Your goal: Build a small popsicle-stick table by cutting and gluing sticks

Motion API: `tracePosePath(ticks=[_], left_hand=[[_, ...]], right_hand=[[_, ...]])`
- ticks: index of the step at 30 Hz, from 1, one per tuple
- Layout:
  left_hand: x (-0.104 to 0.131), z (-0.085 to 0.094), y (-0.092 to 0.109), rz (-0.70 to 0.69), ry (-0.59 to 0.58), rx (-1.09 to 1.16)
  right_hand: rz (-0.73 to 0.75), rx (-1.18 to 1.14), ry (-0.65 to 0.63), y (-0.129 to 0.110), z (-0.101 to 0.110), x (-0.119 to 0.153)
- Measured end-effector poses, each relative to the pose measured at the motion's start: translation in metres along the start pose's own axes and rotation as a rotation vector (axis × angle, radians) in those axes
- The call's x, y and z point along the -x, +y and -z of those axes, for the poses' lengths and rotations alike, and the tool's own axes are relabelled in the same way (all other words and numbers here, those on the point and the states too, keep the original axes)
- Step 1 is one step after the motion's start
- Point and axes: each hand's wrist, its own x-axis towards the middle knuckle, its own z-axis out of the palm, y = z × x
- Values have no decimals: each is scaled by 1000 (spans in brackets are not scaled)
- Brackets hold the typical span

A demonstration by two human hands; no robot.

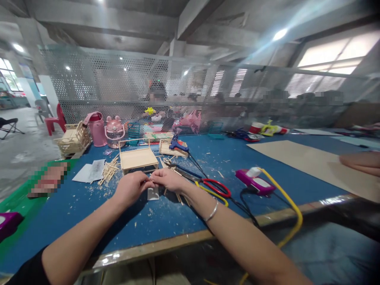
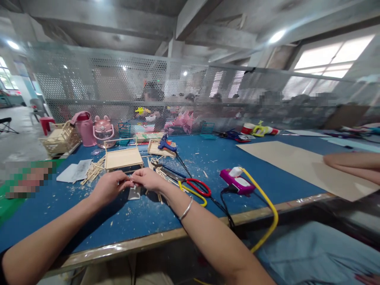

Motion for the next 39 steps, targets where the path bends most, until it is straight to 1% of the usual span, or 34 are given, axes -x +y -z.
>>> tracePosePath(ticks=[3, 5, 8, 10, 15, 18, 19, 21, 23, 25, 27, 29, 30, 32, 34, 36, 39], left_hand=[[1, 3, 0, -122, -37, -40], [2, 5, 0, -157, -57, -51], [3, 7, 0, -166, -45, -24], [5, 7, 1, -163, -27, 9], [6, 2, 7, -66, 16, 41], [5, -1, 10, 10, 60, 171], [4, -2, 10, 46, 74, 244], [3, -3, 10, 112, 72, 396], [2, -4, 10, 149, 39, 511], [1, -4, 9, 167, 10, 574], [0, -3, 7, 172, -26, 557], [0, -1, 4, 146, -63, 425], [1, 0, 3, 120, -85, 321], [2, 2, 1, 62, -129, 93], [3, 2, 2, 17, -181, -84], [5, 1, 4, -12, -229, -174], [5, -2, 8, -21, -276, -231]], right_hand=[[-13, -84, -70, 0, 1, 2], [-20, -129, -80, 0, 2, 3], [-8, -166, -26, 2, 3, 3], [15, -131, 29, 3, 3, 2], [74, 101, 162, 3, 0, 1], [154, 168, 235, 1, -1, 4], [181, 149, 234, 0, -1, 4], [216, 78, 182, -2, 0, 6], [224, 42, 114, -4, 2, 8], [237, 75, 104, -5, 4, 9], [256, 215, 158, -6, 8, 10], [256, 444, 207, -7, 12, 12], [247, 570, 207, -7, 14, 13], [229, 786, 150, -6, 17, 14], [228, 949, 73, -4, 17, 14], [227, 1098, 36, -2, 15, 14], [206, 1305, 52, 1, 9, 12]])
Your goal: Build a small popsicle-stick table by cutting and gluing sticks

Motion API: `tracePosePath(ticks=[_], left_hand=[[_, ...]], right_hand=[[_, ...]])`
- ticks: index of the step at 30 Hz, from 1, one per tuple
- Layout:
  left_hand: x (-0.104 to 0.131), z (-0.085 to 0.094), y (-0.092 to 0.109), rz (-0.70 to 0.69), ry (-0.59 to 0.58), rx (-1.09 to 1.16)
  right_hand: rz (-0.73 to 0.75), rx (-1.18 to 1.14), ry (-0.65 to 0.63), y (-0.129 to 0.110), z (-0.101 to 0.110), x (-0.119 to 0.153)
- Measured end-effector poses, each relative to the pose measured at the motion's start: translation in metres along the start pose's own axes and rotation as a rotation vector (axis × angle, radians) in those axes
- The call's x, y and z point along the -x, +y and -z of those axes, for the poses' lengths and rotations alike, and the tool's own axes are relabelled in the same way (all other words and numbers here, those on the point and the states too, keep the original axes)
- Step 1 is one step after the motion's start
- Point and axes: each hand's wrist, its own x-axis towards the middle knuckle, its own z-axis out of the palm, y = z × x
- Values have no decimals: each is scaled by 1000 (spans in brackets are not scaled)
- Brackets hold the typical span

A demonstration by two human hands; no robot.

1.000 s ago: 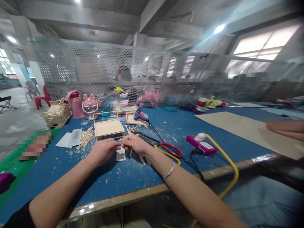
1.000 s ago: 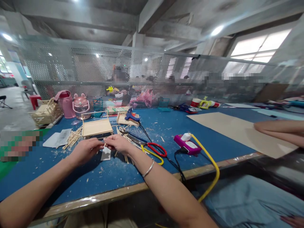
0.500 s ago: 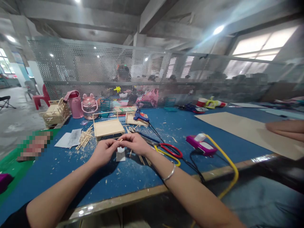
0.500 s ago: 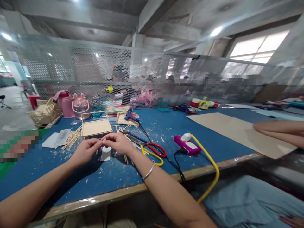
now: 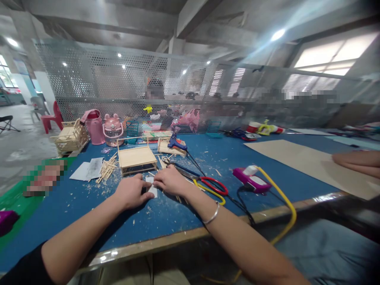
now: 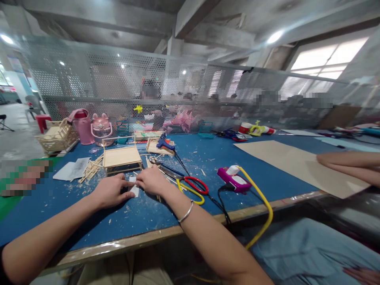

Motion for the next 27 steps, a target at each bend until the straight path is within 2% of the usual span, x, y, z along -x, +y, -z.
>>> tracePosePath(ticks=[4, 10, 14, 17, 22, 27], left_hand=[[-1, -1, 3, 19, 1, -17], [-2, -2, 1, 30, -23, -13], [-3, -1, 2, 35, -42, -17], [-4, 1, 4, 52, -60, -11], [-5, 2, 4, 63, -71, 1], [-6, 1, 2, 50, -61, -9]], right_hand=[[2, 143, -35, -4, 0, -3], [71, 217, -228, -13, 11, -9], [90, 289, -212, -24, 12, -12], [132, 326, -257, -28, 13, -13], [135, 328, -236, -25, 16, -12], [151, 293, -291, -23, 17, -11]])
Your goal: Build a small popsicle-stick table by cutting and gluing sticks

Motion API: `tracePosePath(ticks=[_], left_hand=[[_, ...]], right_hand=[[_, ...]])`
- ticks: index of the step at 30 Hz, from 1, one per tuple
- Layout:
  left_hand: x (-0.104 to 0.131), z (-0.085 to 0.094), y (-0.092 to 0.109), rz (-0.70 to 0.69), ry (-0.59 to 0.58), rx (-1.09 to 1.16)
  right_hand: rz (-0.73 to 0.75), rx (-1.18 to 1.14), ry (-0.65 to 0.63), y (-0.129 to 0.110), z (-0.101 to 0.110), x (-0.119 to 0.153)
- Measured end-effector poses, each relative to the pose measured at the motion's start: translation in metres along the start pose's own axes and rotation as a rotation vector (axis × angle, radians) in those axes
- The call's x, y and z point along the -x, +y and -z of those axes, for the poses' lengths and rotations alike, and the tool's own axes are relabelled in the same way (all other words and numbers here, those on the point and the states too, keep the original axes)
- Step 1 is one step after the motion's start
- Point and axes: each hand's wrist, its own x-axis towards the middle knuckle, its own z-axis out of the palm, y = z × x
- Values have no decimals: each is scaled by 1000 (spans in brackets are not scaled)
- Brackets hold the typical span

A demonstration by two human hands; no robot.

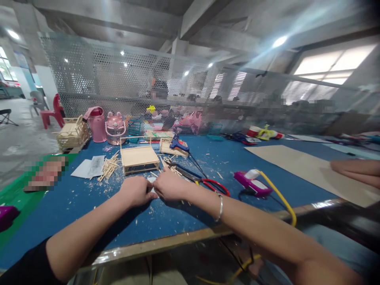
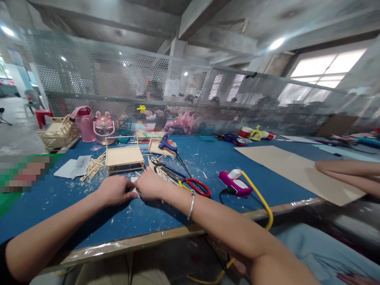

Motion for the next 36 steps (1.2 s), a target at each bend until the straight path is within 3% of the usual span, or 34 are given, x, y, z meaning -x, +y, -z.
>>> tracePosePath(ticks=[15, 19, 29, 32, 36], left_hand=[[-1, 1, 1, 18, -11, 46], [-2, -1, 0, 5, 1, 39], [-1, -1, 1, 13, -27, 71], [0, -3, 0, 13, -15, 78], [3, -3, -3, -14, 150, 154]], right_hand=[[-61, -55, 12, 3, -5, 3], [-123, -80, 88, 2, -9, 7], [-116, -160, 129, 2, -13, 8], [-68, -370, 110, 14, -9, 10], [-4, -1012, 118, 34, -1, 6]])
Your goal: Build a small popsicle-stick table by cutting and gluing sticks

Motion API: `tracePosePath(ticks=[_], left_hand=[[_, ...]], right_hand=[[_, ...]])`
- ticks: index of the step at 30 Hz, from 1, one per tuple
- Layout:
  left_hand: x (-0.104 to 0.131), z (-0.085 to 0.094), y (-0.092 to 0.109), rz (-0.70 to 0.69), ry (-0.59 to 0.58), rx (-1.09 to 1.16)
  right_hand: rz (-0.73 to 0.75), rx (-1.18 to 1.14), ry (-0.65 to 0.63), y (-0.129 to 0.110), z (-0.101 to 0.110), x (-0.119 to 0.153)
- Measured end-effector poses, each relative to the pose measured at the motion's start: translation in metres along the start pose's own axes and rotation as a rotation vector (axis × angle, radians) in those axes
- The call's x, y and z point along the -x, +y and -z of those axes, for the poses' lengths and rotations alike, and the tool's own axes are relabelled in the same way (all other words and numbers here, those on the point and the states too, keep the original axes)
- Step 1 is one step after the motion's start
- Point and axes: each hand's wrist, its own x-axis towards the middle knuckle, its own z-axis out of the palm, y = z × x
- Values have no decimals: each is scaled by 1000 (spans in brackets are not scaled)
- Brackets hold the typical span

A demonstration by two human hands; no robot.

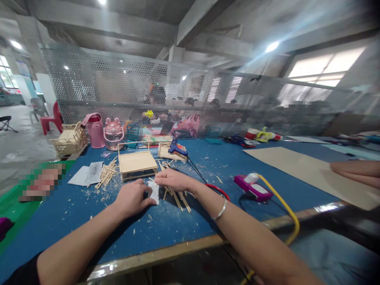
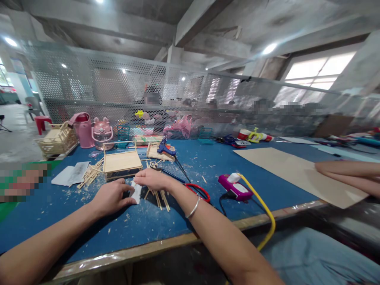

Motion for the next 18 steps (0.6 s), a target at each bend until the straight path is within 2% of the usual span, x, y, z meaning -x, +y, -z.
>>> tracePosePath(ticks=[2, 4, 6, 9, 11, 14, 18], left_hand=[[1, 2, -2, -23, 119, 103], [1, 5, -2, -29, 215, 237], [2, 7, -1, -26, 273, 365], [2, 7, 1, -15, 301, 495], [2, 6, 2, 13, 286, 560], [-1, 5, 2, 85, 179, 700], [-1, 4, 1, 99, 45, 798]], right_hand=[[28, -261, -43, 2, 4, -4], [51, -379, -53, 2, 2, -6], [58, -384, -16, 3, -3, -7], [81, -339, 66, 4, -14, -7], [98, -344, 143, 5, -20, -8], [105, -371, 228, 6, -27, -9], [86, -399, 215, 6, -26, -8]])
